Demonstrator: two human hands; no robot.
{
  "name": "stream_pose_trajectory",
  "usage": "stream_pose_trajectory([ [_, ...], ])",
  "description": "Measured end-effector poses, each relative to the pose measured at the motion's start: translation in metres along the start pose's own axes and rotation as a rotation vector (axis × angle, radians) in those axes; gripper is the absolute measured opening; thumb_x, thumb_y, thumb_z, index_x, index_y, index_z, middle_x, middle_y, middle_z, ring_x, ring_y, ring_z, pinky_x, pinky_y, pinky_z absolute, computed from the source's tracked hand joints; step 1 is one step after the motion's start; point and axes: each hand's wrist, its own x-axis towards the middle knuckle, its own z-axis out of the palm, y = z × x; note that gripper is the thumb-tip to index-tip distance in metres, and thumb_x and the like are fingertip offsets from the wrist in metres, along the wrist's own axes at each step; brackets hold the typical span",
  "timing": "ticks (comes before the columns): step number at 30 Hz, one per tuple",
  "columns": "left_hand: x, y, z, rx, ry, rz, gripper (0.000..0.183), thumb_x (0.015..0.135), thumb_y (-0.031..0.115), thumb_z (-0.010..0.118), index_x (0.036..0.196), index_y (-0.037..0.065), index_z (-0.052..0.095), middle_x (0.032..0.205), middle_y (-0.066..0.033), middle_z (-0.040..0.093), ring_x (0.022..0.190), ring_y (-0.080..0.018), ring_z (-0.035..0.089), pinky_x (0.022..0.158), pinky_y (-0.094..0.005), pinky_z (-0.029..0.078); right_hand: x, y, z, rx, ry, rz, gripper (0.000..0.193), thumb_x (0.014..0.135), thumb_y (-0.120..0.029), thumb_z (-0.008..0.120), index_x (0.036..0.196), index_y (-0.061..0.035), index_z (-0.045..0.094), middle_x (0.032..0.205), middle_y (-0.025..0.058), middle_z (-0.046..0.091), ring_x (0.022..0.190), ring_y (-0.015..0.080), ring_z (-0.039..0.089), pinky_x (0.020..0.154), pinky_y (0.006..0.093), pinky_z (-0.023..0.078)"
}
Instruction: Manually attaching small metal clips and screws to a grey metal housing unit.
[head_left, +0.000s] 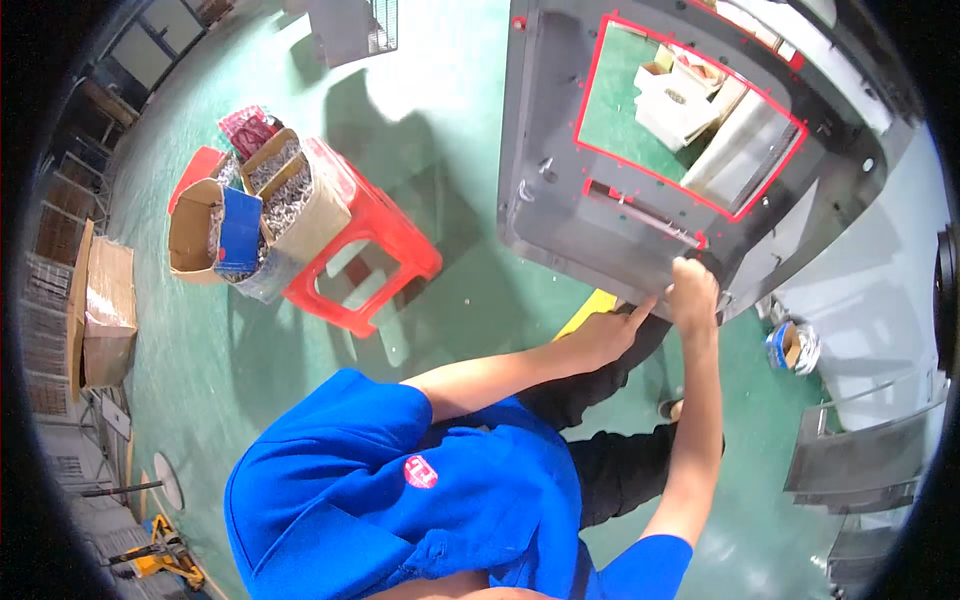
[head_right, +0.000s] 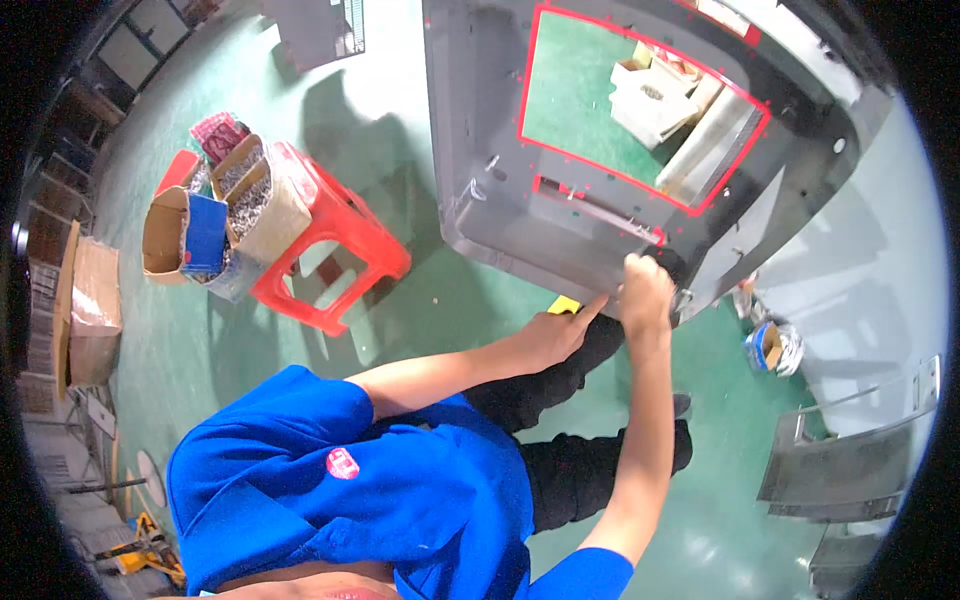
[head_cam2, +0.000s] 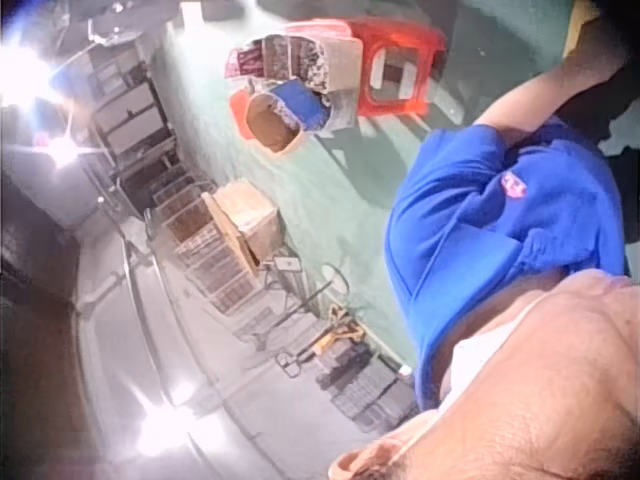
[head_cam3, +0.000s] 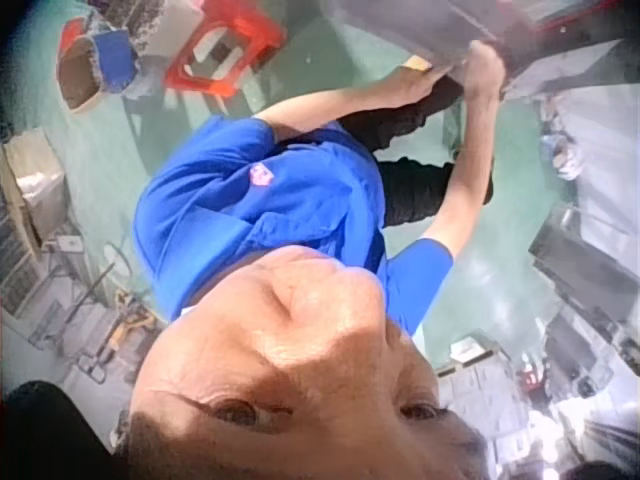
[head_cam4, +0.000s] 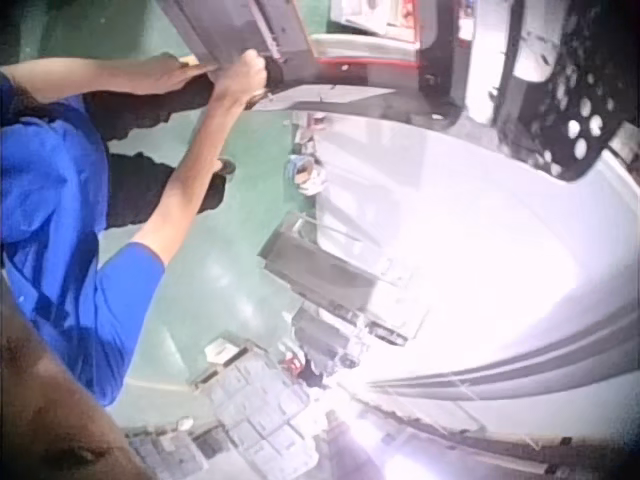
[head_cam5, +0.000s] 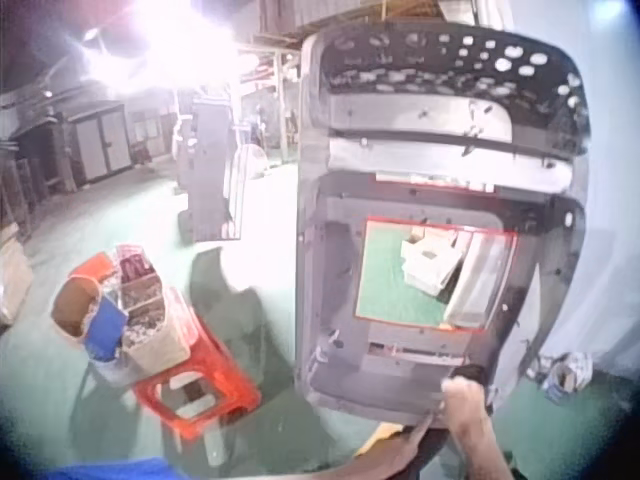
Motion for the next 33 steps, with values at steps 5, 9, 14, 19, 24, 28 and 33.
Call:
stream_pose_trajectory([
  [5, 0.009, -0.028, -0.018, 0.038, 0.032, -0.060, 0.068, 0.080, 0.009, 0.056, 0.141, 0.002, 0.027, 0.064, -0.0148, 0.060, 0.051, -0.0294, 0.060, 0.046, -0.0406, 0.048, 0.011, -0.041, -0.019, 0.203, 0.076, -0.003, 0.013, 0.065, 0.001, 0.060, 0.077, -0.0010, 0.056, 0.078, 0.0187, 0.060, 0.074, 0.0380, 0.062, 0.065, 0.0455, 0.050],
  [9, 0.010, -0.049, -0.028, 0.072, 0.089, -0.059, 0.072, 0.079, 0.008, 0.055, 0.143, 0.003, 0.023, 0.066, -0.0166, 0.061, 0.053, -0.0318, 0.060, 0.048, -0.0424, 0.048, 0.001, -0.054, -0.039, 0.235, 0.053, 0.009, 0.010, 0.067, 0.002, 0.058, 0.076, -0.0009, 0.056, 0.077, 0.0180, 0.061, 0.073, 0.0381, 0.062, 0.064, 0.0455, 0.051],
  [14, 0.010, -0.072, -0.043, 0.026, 0.103, -0.204, 0.070, 0.081, 0.008, 0.051, 0.145, 0.013, 0.022, 0.066, -0.0197, 0.060, 0.058, -0.0386, 0.059, 0.054, -0.0486, 0.047, -0.028, -0.048, -0.045, 0.399, 0.091, 0.036, 0.004, 0.073, -0.002, 0.060, 0.076, -0.0008, 0.057, 0.077, 0.0169, 0.061, 0.071, 0.0356, 0.061, 0.064, 0.0433, 0.049],
  [19, 0.007, -0.100, -0.065, 0.054, 0.145, -0.260, 0.068, 0.083, 0.008, 0.048, 0.145, 0.015, 0.021, 0.062, -0.0204, 0.057, 0.057, -0.0392, 0.058, 0.054, -0.0490, 0.046, -0.062, -0.033, -0.043, 0.528, 0.061, 0.167, 0.009, 0.072, -0.003, 0.066, 0.078, -0.0006, 0.060, 0.073, 0.0141, 0.064, 0.069, 0.0308, 0.063, 0.063, 0.0368, 0.050],
  [24, -0.008, -0.094, -0.107, -0.044, 0.088, -0.349, 0.066, 0.085, 0.011, 0.045, 0.146, 0.017, 0.020, 0.070, -0.0226, 0.060, 0.060, -0.0394, 0.058, 0.057, -0.0505, 0.044, -0.099, -0.021, -0.055, 0.670, -0.016, 0.459, 0.015, 0.073, -0.012, 0.071, 0.081, -0.0011, 0.066, 0.073, 0.0129, 0.067, 0.065, 0.0216, 0.066, 0.063, 0.0318, 0.050],
  [28, -0.040, -0.088, -0.108, -0.419, 0.197, -0.238, 0.045, 0.090, 0.006, 0.048, 0.133, 0.014, 0.046, 0.060, -0.0058, 0.047, 0.053, -0.0139, 0.043, 0.052, -0.0307, 0.038, -0.126, -0.017, -0.040, 0.712, -0.003, 0.631, 0.017, 0.073, -0.014, 0.073, 0.082, -0.0003, 0.067, 0.071, 0.0119, 0.067, 0.063, 0.0189, 0.064, 0.061, 0.0307, 0.049],
  [33, -0.071, -0.079, -0.068, -0.694, -0.158, -0.203, 0.027, 0.089, 0.004, 0.049, 0.114, 0.006, 0.060, 0.065, 0.0036, 0.047, 0.059, -0.0035, 0.040, 0.053, -0.0221, 0.034, -0.178, 0.000, -0.036, 0.668, 0.221, 0.749, 0.014, 0.073, -0.008, 0.072, 0.080, 0.0025, 0.066, 0.070, 0.0086, 0.067, 0.066, 0.0137, 0.064, 0.063, 0.0262, 0.049],
])
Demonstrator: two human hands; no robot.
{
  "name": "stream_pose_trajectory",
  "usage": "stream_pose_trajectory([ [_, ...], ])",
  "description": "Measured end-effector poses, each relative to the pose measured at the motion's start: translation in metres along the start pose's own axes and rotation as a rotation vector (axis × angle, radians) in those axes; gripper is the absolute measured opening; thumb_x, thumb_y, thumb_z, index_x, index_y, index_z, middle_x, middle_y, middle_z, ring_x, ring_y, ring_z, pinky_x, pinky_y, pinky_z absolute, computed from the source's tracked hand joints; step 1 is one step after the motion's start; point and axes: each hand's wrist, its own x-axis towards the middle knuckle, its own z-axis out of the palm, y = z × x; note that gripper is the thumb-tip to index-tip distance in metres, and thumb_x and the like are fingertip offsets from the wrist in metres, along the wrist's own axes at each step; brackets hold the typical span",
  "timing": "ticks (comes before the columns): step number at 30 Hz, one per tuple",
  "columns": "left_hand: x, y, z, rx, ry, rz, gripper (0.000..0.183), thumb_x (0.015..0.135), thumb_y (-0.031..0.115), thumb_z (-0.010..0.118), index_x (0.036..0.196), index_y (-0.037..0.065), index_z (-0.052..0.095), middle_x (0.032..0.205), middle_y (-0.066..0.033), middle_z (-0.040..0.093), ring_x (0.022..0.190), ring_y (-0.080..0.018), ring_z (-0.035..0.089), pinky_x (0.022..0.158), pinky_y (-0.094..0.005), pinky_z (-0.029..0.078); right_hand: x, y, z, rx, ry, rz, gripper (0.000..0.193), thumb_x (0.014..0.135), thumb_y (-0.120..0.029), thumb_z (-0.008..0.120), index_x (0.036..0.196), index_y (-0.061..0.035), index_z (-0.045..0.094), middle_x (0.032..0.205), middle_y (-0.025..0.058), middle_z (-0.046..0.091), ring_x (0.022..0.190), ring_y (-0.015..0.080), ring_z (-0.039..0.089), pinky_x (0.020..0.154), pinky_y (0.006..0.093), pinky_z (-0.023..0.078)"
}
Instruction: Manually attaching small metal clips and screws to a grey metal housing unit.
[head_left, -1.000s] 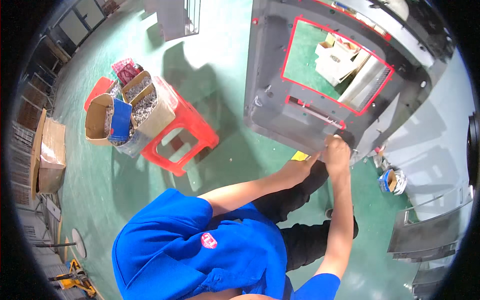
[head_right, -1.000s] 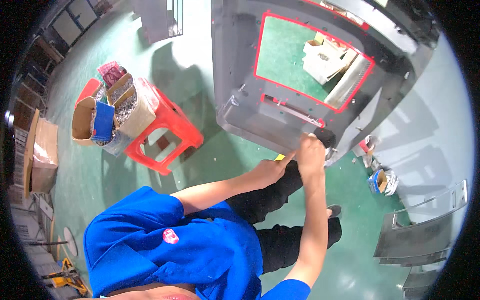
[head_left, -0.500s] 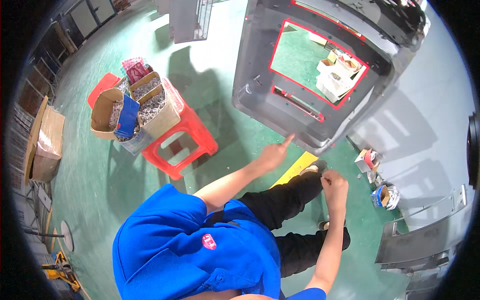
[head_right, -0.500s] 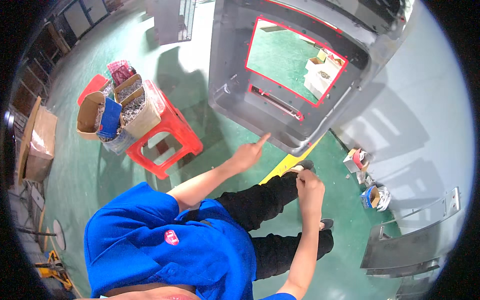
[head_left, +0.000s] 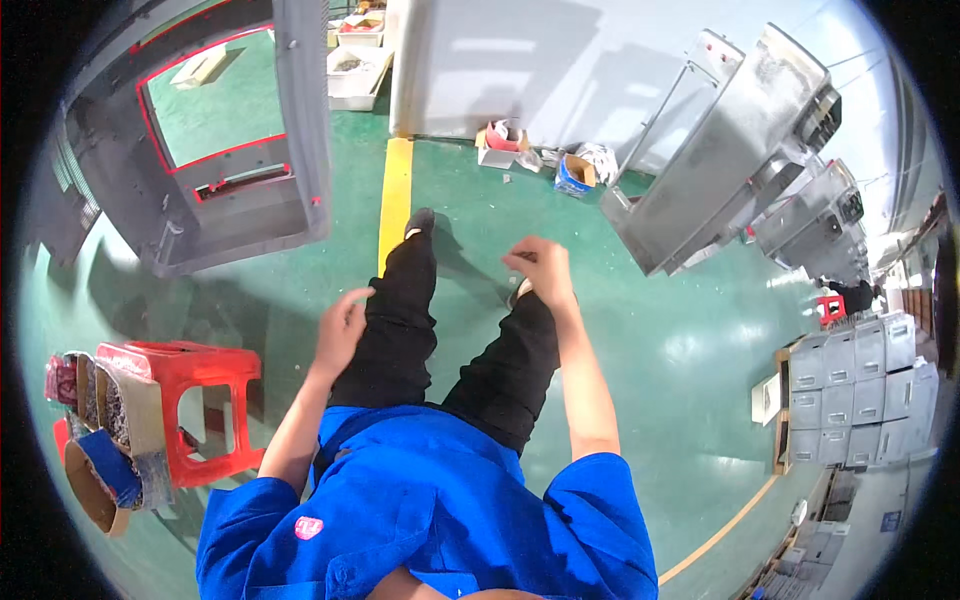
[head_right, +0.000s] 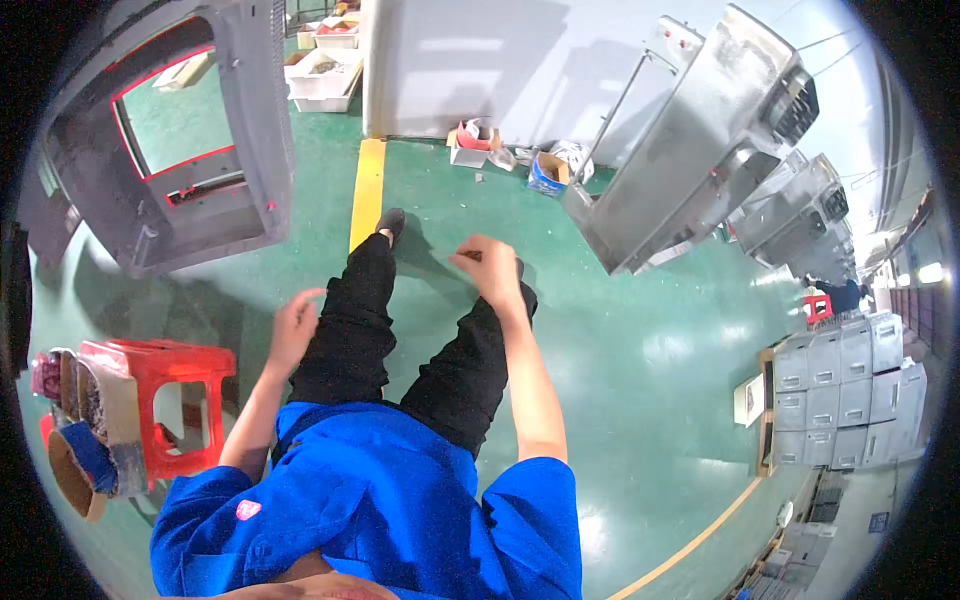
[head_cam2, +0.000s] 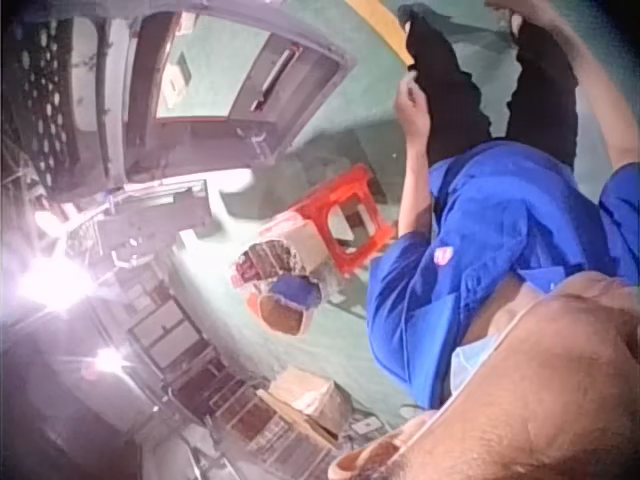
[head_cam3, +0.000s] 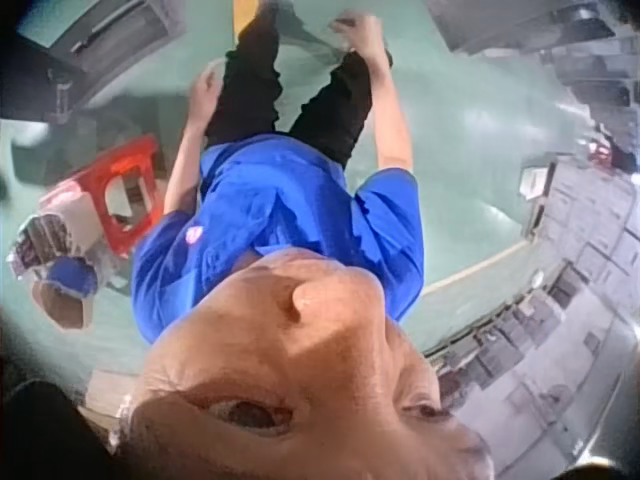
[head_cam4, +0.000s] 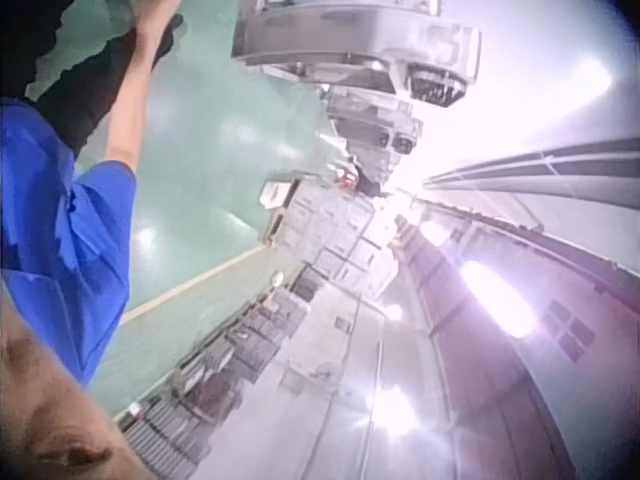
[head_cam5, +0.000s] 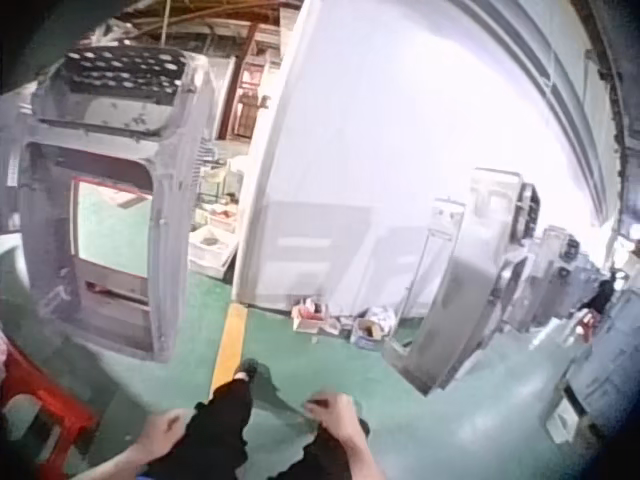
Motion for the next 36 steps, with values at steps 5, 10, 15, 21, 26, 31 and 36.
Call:
stream_pose_trajectory([
  [5, -0.020, -0.001, 0.048, -0.151, -0.308, -0.114, 0.020, 0.090, 0.006, 0.050, 0.104, 0.004, 0.064, 0.064, 0.0035, 0.049, 0.054, -0.0031, 0.041, 0.048, -0.0212, 0.033, -0.013, 0.037, -0.066, 0.041, 0.342, 0.020, 0.008, 0.074, -0.002, 0.071, 0.080, 0.0027, 0.067, 0.075, 0.0069, 0.067, 0.069, 0.0108, 0.061, 0.065, 0.0248, 0.049],
  [10, -0.042, -0.001, 0.061, -0.437, -0.548, -0.434, 0.021, 0.094, 0.013, 0.045, 0.102, 0.002, 0.061, 0.059, 0.0055, 0.040, 0.047, -0.0015, 0.032, 0.039, -0.0189, 0.024, -0.026, 0.065, -0.118, 0.224, 0.663, 0.025, 0.011, 0.070, -0.002, 0.074, 0.078, 0.0026, 0.067, 0.084, 0.0082, 0.069, 0.074, 0.0136, 0.062, 0.071, 0.0265, 0.049],
  [15, -0.042, -0.011, 0.064, -0.442, -0.584, -0.483, 0.022, 0.096, 0.015, 0.044, 0.102, 0.001, 0.060, 0.058, 0.0045, 0.041, 0.045, -0.0014, 0.032, 0.037, -0.0187, 0.023, -0.037, 0.101, -0.156, 0.102, 0.859, 0.002, 0.010, 0.073, -0.002, 0.073, 0.080, 0.0033, 0.067, 0.092, 0.0114, 0.067, 0.075, 0.0118, 0.059, 0.070, 0.0240, 0.048],
  [21, -0.039, -0.010, 0.070, -0.473, -0.583, -0.476, 0.022, 0.096, 0.015, 0.044, 0.102, 0.000, 0.059, 0.057, 0.0042, 0.042, 0.043, -0.0017, 0.033, 0.037, -0.0186, 0.023, -0.027, 0.122, -0.175, 0.506, 0.915, 0.044, 0.007, 0.074, -0.003, 0.073, 0.078, 0.0014, 0.069, 0.101, 0.0163, 0.065, 0.094, 0.0211, 0.061, 0.088, 0.0317, 0.044],
  [26, -0.040, -0.011, 0.070, -0.482, -0.567, -0.501, 0.022, 0.096, 0.015, 0.044, 0.103, 0.000, 0.058, 0.059, 0.0040, 0.043, 0.044, -0.0016, 0.032, 0.037, -0.0182, 0.023, -0.018, 0.111, -0.172, 0.489, 0.776, -0.013, 0.007, 0.074, -0.005, 0.073, 0.077, 0.0003, 0.070, 0.101, 0.0148, 0.066, 0.122, 0.0244, 0.047, 0.103, 0.0354, 0.030],
  [31, -0.039, -0.012, 0.069, -0.475, -0.587, -0.492, 0.021, 0.096, 0.014, 0.044, 0.104, 0.001, 0.058, 0.060, 0.0043, 0.042, 0.044, -0.0016, 0.032, 0.037, -0.0180, 0.023, -0.022, 0.088, -0.158, 0.476, 0.637, 0.039, 0.007, 0.074, -0.007, 0.073, 0.073, -0.0018, 0.068, 0.097, 0.0133, 0.067, 0.129, 0.0264, 0.041, 0.106, 0.0384, 0.025],
  [36, -0.038, -0.015, 0.071, -0.447, -0.601, -0.506, 0.022, 0.096, 0.015, 0.044, 0.105, 0.001, 0.059, 0.061, 0.0045, 0.042, 0.046, -0.0014, 0.034, 0.038, -0.0176, 0.024, -0.023, 0.068, -0.149, 0.588, 0.421, 0.058, 0.008, 0.076, -0.009, 0.071, 0.072, -0.0032, 0.067, 0.126, 0.0203, 0.055, 0.129, 0.0272, 0.042, 0.107, 0.0380, 0.025],
])
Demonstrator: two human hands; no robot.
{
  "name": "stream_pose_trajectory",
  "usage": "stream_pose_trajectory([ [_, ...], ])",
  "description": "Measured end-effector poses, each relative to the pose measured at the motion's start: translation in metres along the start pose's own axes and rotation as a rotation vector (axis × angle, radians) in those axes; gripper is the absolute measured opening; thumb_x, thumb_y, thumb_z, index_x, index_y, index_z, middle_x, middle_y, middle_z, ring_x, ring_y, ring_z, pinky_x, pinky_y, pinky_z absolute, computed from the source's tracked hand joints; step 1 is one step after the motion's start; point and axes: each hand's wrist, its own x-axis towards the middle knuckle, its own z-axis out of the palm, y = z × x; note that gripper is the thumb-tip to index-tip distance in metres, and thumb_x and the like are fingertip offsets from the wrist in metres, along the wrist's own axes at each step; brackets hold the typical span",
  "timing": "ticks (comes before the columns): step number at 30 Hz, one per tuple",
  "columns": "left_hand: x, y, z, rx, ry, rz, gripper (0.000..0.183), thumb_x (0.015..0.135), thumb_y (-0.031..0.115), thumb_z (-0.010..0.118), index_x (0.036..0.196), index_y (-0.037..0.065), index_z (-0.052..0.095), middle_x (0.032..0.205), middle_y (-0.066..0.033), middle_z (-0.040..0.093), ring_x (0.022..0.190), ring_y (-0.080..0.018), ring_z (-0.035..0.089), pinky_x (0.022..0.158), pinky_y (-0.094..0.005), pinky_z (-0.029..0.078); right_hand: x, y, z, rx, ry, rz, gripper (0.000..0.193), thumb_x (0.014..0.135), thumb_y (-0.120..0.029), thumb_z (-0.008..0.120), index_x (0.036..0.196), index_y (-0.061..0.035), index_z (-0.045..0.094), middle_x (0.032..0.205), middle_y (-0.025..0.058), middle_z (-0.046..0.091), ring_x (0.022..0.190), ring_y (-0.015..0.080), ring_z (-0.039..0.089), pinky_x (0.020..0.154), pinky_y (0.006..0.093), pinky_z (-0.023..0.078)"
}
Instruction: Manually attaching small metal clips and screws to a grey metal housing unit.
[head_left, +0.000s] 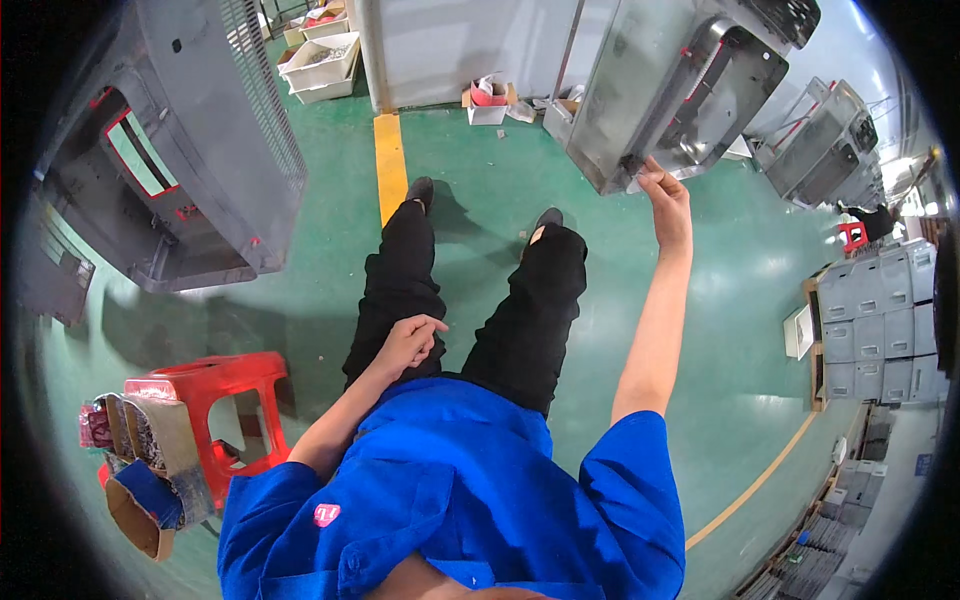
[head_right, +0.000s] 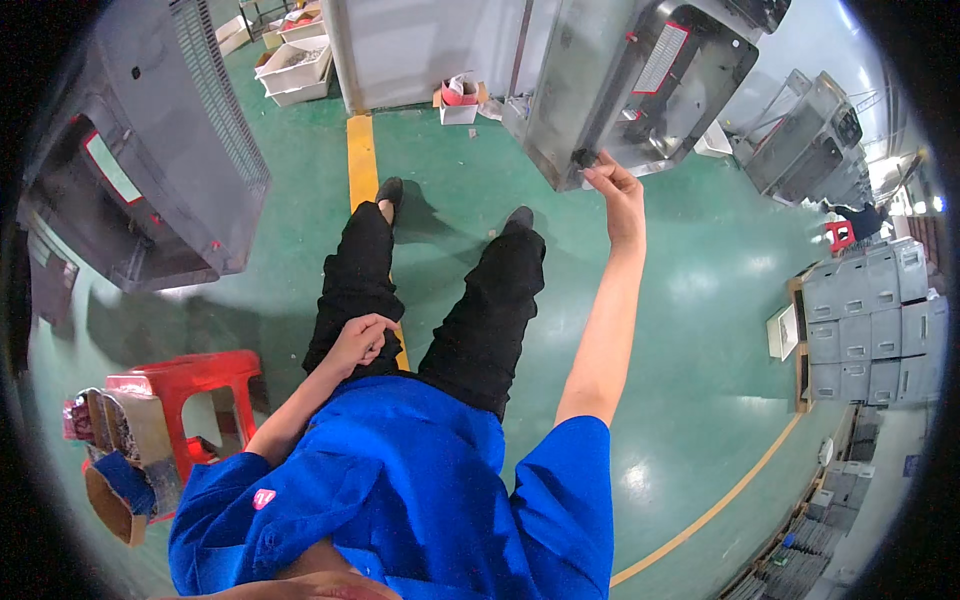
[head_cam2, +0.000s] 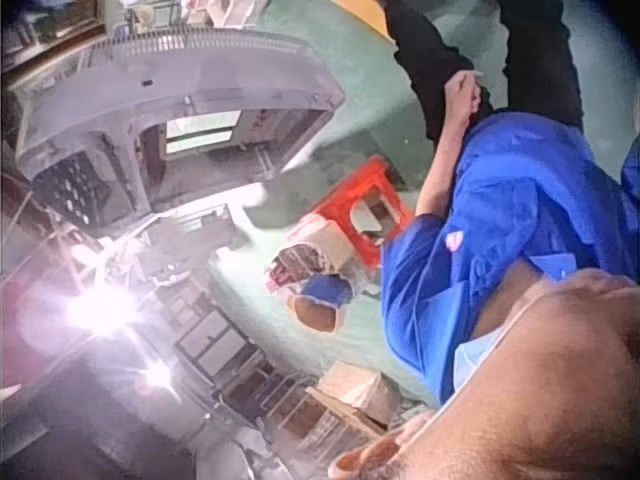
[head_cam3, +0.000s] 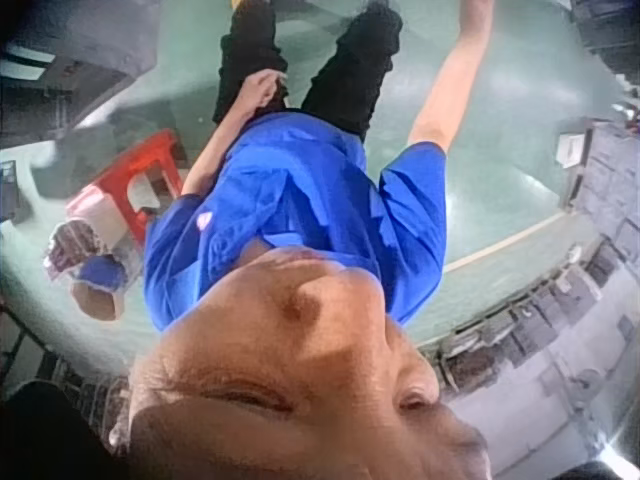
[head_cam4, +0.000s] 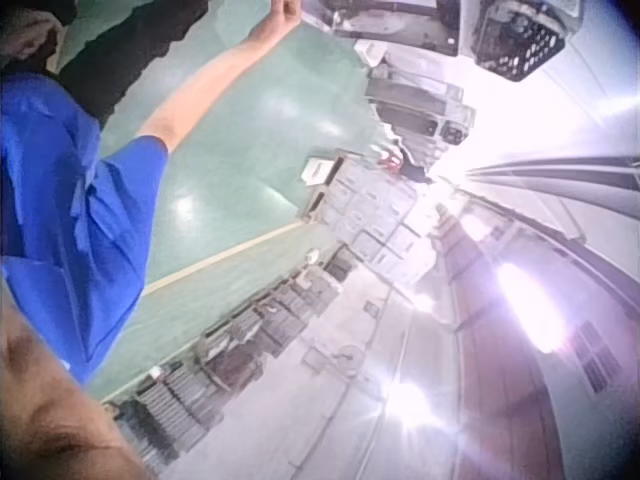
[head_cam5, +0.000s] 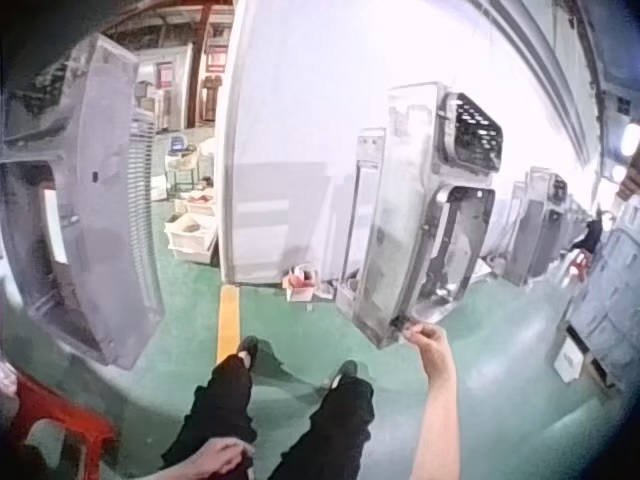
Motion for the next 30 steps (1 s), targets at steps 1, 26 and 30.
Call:
stream_pose_trajectory([
  [1, 0.000, 0.000, 0.000, -0.001, -0.002, 0.000, 0.022, 0.097, 0.016, 0.044, 0.105, 0.001, 0.059, 0.061, 0.0045, 0.042, 0.047, -0.0014, 0.034, 0.038, -0.0175, 0.024, 0.002, 0.001, 0.002, 0.051, -0.069, 0.002, 0.008, 0.076, -0.009, 0.071, 0.073, -0.0028, 0.067, 0.134, 0.0216, 0.047, 0.126, 0.0278, 0.045, 0.105, 0.0389, 0.030],
  [26, 0.005, -0.002, 0.009, 0.105, -0.005, -0.047, 0.024, 0.096, 0.013, 0.043, 0.110, 0.001, 0.058, 0.062, 0.0042, 0.042, 0.046, -0.0023, 0.034, 0.038, -0.0178, 0.022, -0.038, 0.061, 0.096, -0.936, -0.198, -0.391, 0.011, 0.057, -0.012, 0.073, 0.062, -0.0084, 0.064, 0.133, 0.0160, 0.051, 0.128, 0.0303, 0.043, 0.099, 0.0521, 0.036],
  [30, 0.003, 0.000, 0.009, 0.114, -0.032, -0.059, 0.024, 0.096, 0.013, 0.044, 0.111, 0.002, 0.058, 0.062, 0.0045, 0.042, 0.047, -0.0021, 0.034, 0.039, -0.0176, 0.024, -0.024, 0.071, 0.077, -1.113, -0.041, -0.390, 0.009, 0.057, -0.011, 0.072, 0.061, -0.0077, 0.064, 0.133, 0.0162, 0.050, 0.127, 0.0298, 0.043, 0.101, 0.0520, 0.034],
])
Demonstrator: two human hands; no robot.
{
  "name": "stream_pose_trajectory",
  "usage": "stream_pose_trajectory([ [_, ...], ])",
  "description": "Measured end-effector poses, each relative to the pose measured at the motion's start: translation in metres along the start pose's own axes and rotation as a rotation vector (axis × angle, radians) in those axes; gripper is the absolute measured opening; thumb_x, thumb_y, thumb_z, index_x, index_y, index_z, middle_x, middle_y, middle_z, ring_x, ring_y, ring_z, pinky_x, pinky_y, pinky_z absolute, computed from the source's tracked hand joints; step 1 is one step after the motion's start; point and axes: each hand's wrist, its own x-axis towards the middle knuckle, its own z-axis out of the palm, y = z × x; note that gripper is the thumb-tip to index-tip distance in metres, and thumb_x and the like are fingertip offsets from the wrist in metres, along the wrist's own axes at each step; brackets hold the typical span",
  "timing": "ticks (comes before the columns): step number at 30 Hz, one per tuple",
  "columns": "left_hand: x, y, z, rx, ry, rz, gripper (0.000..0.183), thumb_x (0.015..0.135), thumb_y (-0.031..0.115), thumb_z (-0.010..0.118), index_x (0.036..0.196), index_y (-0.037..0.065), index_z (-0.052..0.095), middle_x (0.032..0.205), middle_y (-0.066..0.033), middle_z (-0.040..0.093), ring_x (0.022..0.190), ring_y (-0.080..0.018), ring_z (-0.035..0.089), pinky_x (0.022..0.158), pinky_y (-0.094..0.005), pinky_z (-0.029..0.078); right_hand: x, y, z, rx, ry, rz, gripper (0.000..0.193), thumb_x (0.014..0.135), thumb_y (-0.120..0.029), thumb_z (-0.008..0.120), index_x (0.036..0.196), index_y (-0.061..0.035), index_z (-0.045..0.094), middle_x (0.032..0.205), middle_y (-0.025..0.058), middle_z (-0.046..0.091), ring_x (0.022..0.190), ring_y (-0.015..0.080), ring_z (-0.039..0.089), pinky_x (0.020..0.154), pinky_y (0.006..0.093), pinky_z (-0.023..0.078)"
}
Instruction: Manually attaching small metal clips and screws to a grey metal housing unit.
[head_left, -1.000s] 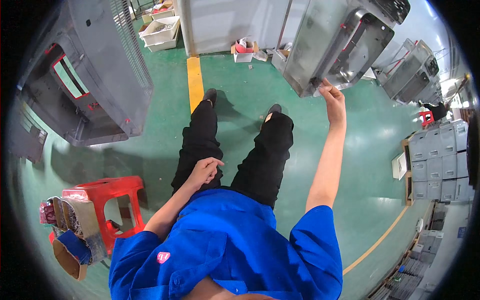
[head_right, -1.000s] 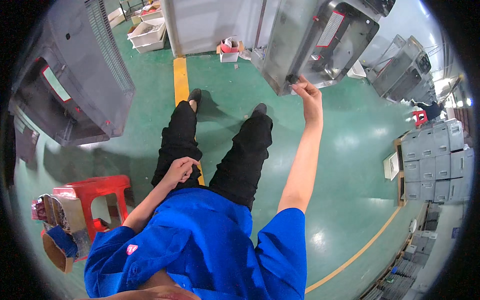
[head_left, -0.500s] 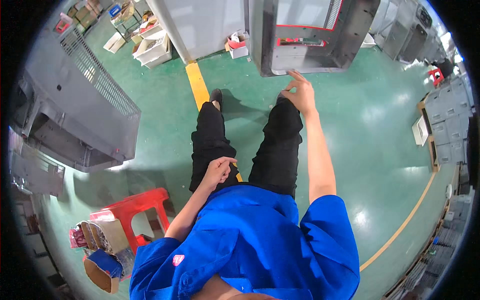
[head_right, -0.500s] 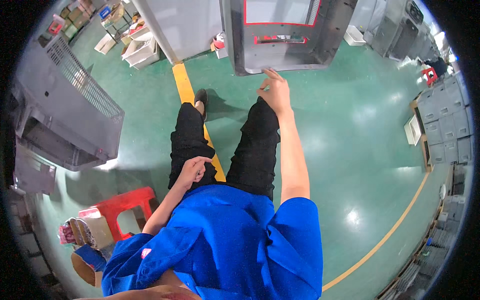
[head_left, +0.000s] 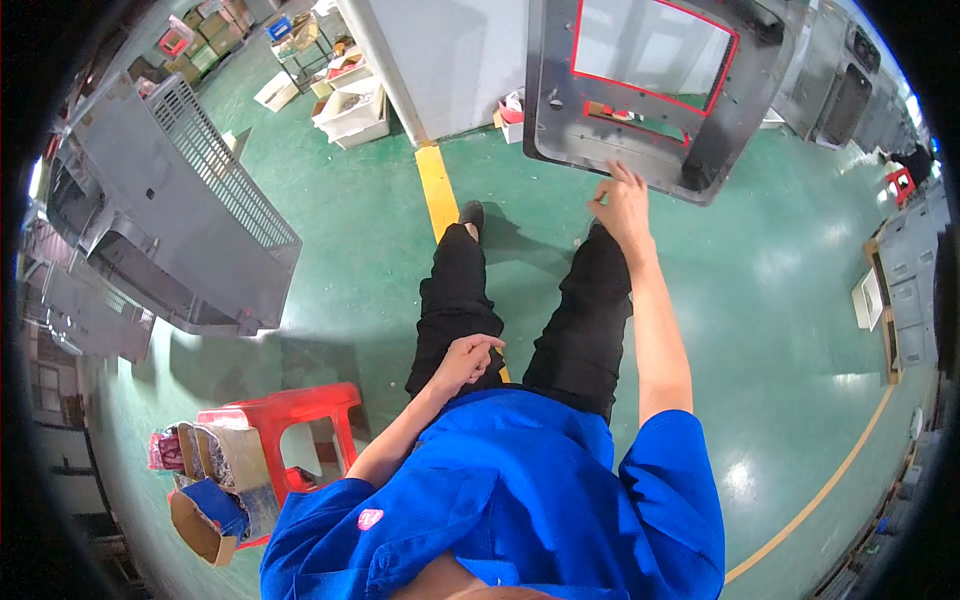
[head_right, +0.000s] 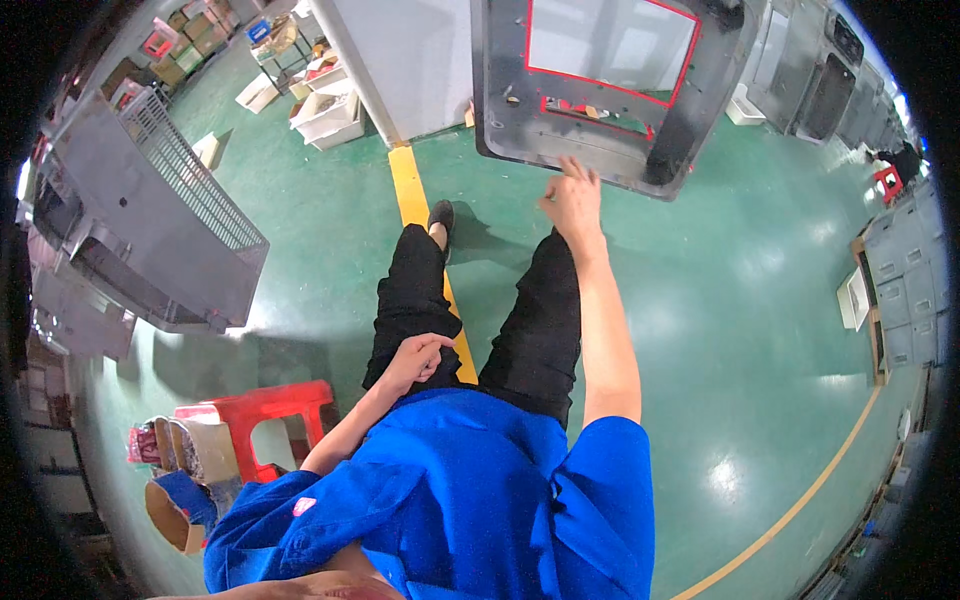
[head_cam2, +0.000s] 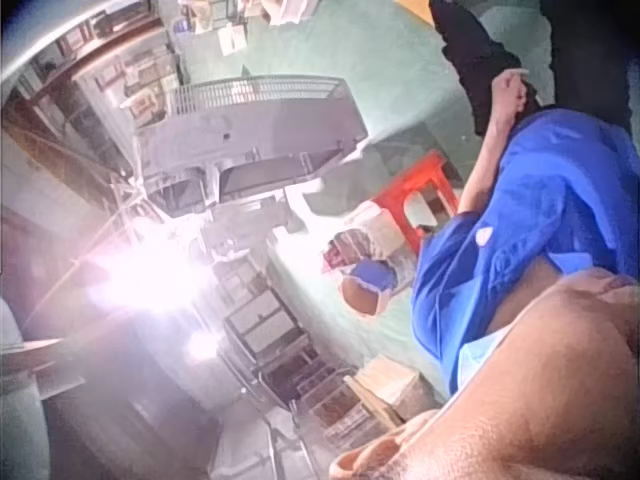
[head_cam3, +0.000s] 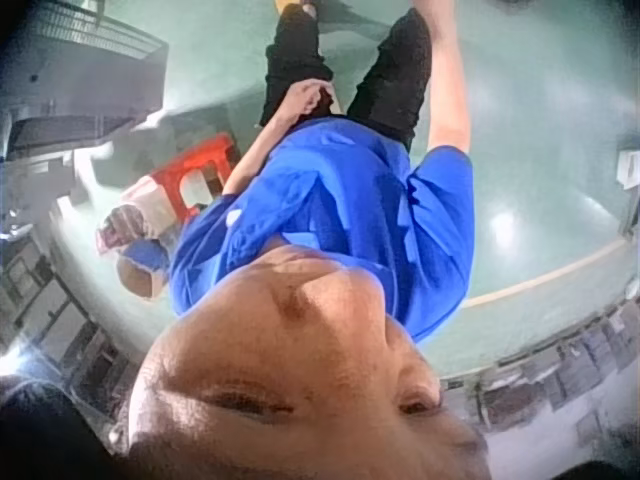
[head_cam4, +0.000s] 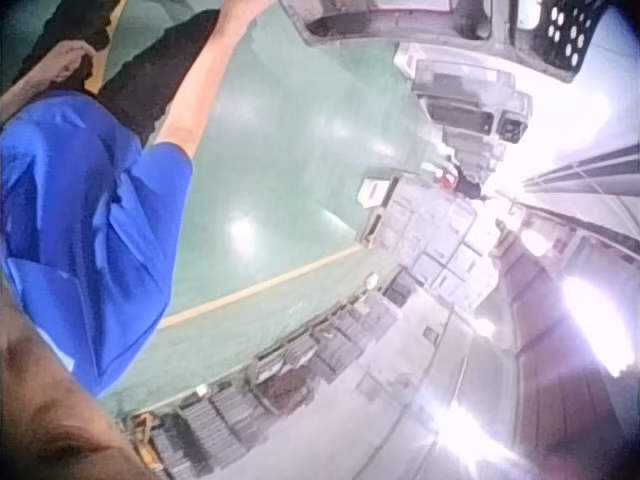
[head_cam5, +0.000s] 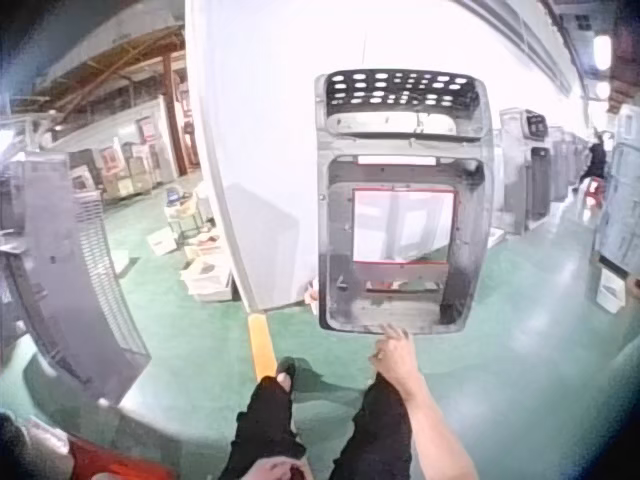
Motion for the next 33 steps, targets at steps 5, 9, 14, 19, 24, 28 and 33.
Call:
stream_pose_trajectory([
  [5, 0.001, -0.006, -0.004, 0.026, 0.015, 0.003, 0.025, 0.096, 0.014, 0.044, 0.111, 0.001, 0.059, 0.063, 0.0046, 0.042, 0.048, -0.0019, 0.035, 0.039, -0.0173, 0.025, -0.008, 0.006, 0.007, -0.100, -0.029, -0.004, 0.007, 0.056, -0.006, 0.068, 0.062, -0.0061, 0.065, 0.134, 0.0185, 0.049, 0.127, 0.0305, 0.044, 0.102, 0.0514, 0.033],
  [9, 0.003, -0.006, -0.003, 0.041, 0.022, -0.001, 0.025, 0.096, 0.014, 0.044, 0.111, 0.001, 0.059, 0.062, 0.0046, 0.043, 0.048, -0.0019, 0.035, 0.039, -0.0176, 0.026, -0.005, -0.003, 0.012, -0.159, -0.048, -0.018, 0.008, 0.057, -0.005, 0.068, 0.064, -0.0051, 0.066, 0.134, 0.0223, 0.046, 0.127, 0.0321, 0.043, 0.102, 0.0519, 0.033],
  [14, 0.003, -0.001, -0.003, 0.033, 0.040, -0.006, 0.026, 0.095, 0.013, 0.043, 0.111, 0.000, 0.059, 0.062, 0.0044, 0.043, 0.048, -0.0020, 0.035, 0.039, -0.0181, 0.026, -0.001, -0.009, 0.021, -0.235, -0.027, -0.030, 0.010, 0.057, -0.006, 0.067, 0.067, -0.0041, 0.067, 0.135, 0.0233, 0.045, 0.128, 0.0326, 0.041, 0.101, 0.0535, 0.032],
  [19, 0.001, -0.003, -0.003, 0.032, 0.018, 0.047, 0.028, 0.095, 0.010, 0.041, 0.112, -0.002, 0.058, 0.061, 0.0037, 0.043, 0.048, -0.0024, 0.034, 0.039, -0.0184, 0.026, -0.005, -0.020, 0.022, -0.275, -0.068, -0.028, 0.011, 0.056, -0.007, 0.068, 0.067, -0.0036, 0.067, 0.137, 0.0240, 0.043, 0.128, 0.0330, 0.040, 0.100, 0.0545, 0.032],
  [24, -0.001, -0.004, -0.005, 0.030, 0.025, 0.076, 0.028, 0.094, 0.010, 0.041, 0.113, -0.003, 0.058, 0.061, 0.0034, 0.042, 0.048, -0.0027, 0.034, 0.039, -0.0185, 0.027, -0.006, -0.041, 0.019, -0.241, -0.118, -0.043, 0.012, 0.055, -0.006, 0.068, 0.067, -0.0038, 0.068, 0.139, 0.0258, 0.040, 0.130, 0.0339, 0.038, 0.100, 0.0551, 0.031],
  [28, -0.002, 0.000, -0.004, 0.032, 0.008, 0.051, 0.028, 0.094, 0.011, 0.041, 0.113, -0.001, 0.058, 0.062, 0.0035, 0.042, 0.049, -0.0028, 0.035, 0.039, -0.0185, 0.028, -0.008, -0.044, 0.027, -0.220, -0.080, -0.066, 0.006, 0.057, -0.008, 0.067, 0.062, -0.0064, 0.065, 0.141, 0.0244, 0.037, 0.132, 0.0326, 0.036, 0.102, 0.0541, 0.029],
  [33, -0.004, 0.002, -0.004, 0.049, 0.008, 0.040, 0.028, 0.095, 0.013, 0.041, 0.113, 0.001, 0.058, 0.061, 0.0039, 0.041, 0.048, -0.0032, 0.034, 0.039, -0.0192, 0.027, 0.032, -0.054, -0.006, 0.134, -0.094, 0.047, 0.015, 0.060, -0.013, 0.074, 0.072, -0.0056, 0.068, 0.095, 0.0128, 0.068, 0.085, 0.0286, 0.066, 0.076, 0.0357, 0.051],
])
